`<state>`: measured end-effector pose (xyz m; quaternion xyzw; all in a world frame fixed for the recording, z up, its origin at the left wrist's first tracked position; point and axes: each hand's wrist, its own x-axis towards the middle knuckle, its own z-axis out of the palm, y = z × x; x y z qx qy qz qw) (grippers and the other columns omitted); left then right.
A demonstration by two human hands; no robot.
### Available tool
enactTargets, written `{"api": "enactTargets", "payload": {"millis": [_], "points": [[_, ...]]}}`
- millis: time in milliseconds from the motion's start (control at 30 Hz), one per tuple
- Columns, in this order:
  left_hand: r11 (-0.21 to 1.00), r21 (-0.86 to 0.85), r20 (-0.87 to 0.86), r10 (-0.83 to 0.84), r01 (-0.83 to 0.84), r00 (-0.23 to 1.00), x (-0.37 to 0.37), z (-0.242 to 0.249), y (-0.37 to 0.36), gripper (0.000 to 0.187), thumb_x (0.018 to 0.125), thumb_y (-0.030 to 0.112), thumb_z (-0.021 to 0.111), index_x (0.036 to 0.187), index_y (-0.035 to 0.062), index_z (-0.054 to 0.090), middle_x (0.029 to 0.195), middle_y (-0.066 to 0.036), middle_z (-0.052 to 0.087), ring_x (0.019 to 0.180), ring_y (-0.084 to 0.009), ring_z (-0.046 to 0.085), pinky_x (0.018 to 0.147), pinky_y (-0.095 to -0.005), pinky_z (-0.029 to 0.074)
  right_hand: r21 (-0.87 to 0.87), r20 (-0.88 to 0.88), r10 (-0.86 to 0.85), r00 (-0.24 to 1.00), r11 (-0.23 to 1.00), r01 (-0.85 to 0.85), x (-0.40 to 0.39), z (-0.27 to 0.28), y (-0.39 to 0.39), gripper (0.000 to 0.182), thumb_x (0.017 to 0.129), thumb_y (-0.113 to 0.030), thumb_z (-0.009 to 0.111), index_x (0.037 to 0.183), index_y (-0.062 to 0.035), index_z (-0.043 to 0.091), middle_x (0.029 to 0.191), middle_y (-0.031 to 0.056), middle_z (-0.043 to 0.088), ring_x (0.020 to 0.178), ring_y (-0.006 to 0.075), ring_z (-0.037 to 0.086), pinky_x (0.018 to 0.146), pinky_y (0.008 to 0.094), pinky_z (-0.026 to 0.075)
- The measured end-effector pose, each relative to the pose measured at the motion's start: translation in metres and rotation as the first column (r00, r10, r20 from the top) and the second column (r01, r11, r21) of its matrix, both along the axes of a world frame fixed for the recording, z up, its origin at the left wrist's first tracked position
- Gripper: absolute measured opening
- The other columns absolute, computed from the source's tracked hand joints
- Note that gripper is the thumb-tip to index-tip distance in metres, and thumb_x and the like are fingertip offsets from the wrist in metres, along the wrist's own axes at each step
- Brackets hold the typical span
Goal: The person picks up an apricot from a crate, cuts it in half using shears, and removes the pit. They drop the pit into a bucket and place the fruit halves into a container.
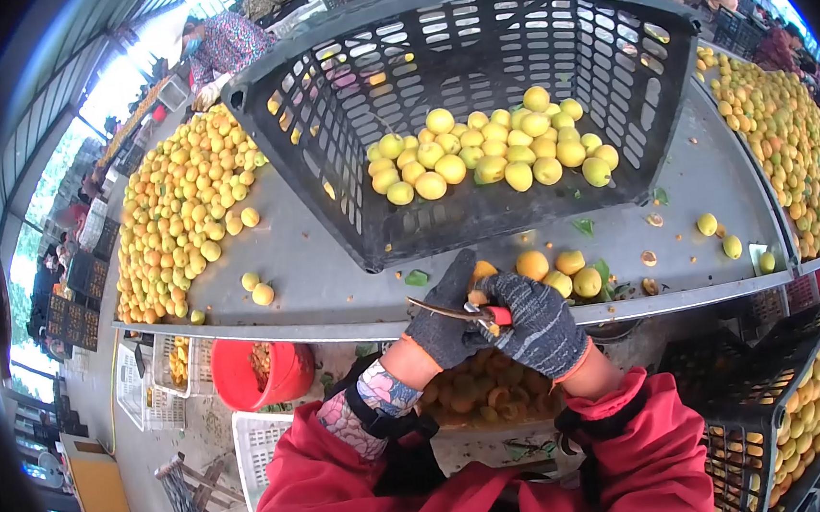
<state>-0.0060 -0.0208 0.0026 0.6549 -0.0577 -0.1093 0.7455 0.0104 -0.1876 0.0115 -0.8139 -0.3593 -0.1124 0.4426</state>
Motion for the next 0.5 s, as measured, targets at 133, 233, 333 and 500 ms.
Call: {"api": "enactTargets", "payload": {"millis": [133, 233, 333, 500], "points": [[0.99, -0.132, -0.295, -0.083, 0.045, 0.952, 0.0, -0.001, 0.001, 0.034, 0.09, 0.038, 0.06, 0.109, 0.0102, 0.056, 0.083, -0.006, 0.063, 0.075, -0.0256, 0.065, 0.064, -0.0355, 0.051, 0.231, -0.235, -0.024, 0.972, 0.97, 0.08, -0.002, 0.003, -0.012, 0.029, 0.079, -0.01, 0.075, 0.104, -0.0016, 0.063, 0.093, 0.0098, 0.067, 0.081, 0.0221, 0.066, 0.073, 0.0327, 0.053], [0.762, 0.642, 0.341, -0.181, -0.088, 0.922, -0.013, -0.003, -0.006, 0.029, 0.09, 0.041, 0.057, 0.1, 0.0135, 0.061, 0.075, -0.011, 0.062, 0.074, -0.0317, 0.065, 0.065, -0.0427, 0.05, 0.204, -0.314, -0.165, 0.935, 0.95, 0.236, 0.01, 0.008, -0.033, 0.027, 0.08, -0.005, 0.074, 0.105, -0.0008, 0.063, 0.093, 0.0084, 0.068, 0.082, 0.0175, 0.066, 0.075, 0.0293, 0.053], [0.554, 0.831, 0.222, -0.41, 0.048, 0.885, -0.03, 0.023, -0.004, 0.033, 0.089, 0.039, 0.059, 0.106, 0.0115, 0.061, 0.089, -0.018, 0.063, 0.081, -0.0372, 0.064, 0.072, -0.0448, 0.051, 0.231, -0.242, -0.162, 0.957, 0.948, 0.219, 0.01, 0.022, -0.035, 0.028, 0.079, -0.004, 0.075, 0.105, -0.0009, 0.063, 0.092, 0.0086, 0.069, 0.082, 0.0175, 0.067, 0.075, 0.0296, 0.054], [0.606, 0.753, 0.618, -0.515, -0.257, 0.595, -0.017, -0.018, 0.018, 0.037, 0.091, 0.029, 0.057, 0.119, 0.0054, 0.058, 0.103, -0.018, 0.063, 0.084, -0.031, 0.064, 0.073, -0.0396, 0.052, 0.204, -0.301, 0.002, 0.954, 0.977, 0.062, -0.005, 0.015, -0.024, 0.03, 0.078, -0.008, 0.074, 0.105, -0.0007, 0.064, 0.096, 0.0109, 0.07, 0.084, 0.0227, 0.068, 0.073, 0.0322, 0.054]]}}
